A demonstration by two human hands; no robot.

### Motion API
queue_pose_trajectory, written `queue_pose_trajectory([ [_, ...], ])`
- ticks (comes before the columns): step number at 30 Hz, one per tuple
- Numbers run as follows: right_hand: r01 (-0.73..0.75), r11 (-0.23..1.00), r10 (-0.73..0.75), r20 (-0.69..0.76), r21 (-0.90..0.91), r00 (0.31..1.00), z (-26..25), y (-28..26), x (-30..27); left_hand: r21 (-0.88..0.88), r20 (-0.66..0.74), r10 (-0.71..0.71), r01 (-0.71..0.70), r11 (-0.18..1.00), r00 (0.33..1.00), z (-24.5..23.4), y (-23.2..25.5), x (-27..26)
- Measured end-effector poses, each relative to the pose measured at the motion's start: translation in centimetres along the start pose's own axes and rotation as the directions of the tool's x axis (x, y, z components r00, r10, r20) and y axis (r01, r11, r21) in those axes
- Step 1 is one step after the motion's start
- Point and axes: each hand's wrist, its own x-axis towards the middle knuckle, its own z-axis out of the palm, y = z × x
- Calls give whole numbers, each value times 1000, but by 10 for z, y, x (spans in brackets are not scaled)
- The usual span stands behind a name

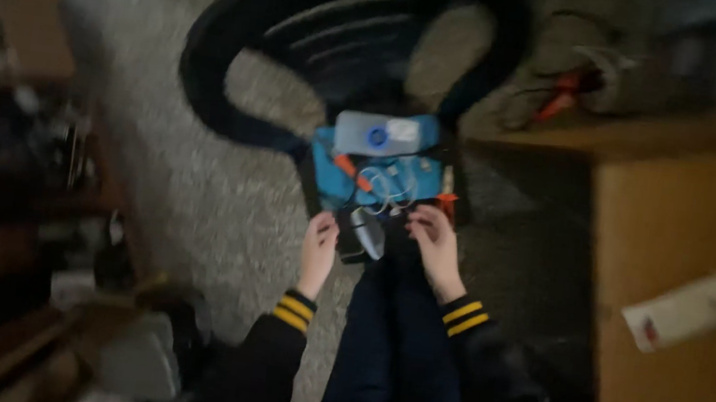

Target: Inspecting and repairing mobile phone parts and computer components.

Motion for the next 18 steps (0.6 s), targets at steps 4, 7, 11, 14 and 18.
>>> queue_pose_trajectory([
  [4, 85, 996, -85, -143, -7, 986, -26, -86, -60, 74, 190, 213, -230, 970, 959, 31, 33, -53],
  [7, 169, 983, -154, -186, 67, 970, -69, -112, -88, 242, 329, 247, -334, 911, 912, 71, 74, -85],
  [11, 255, 965, -222, -342, 56, 913, -132, -145, -133, 176, 549, 192, -337, 925, 814, 133, 110, -125],
  [14, 256, 964, -190, -480, 76, 856, -179, -153, -165, 159, 653, 195, -385, 909, 732, 180, 120, -146],
  [18, 244, 963, -259, -625, -112, 736, -241, -153, -203, 112, 779, 221, -477, 871, 587, 236, 113, -155],
])
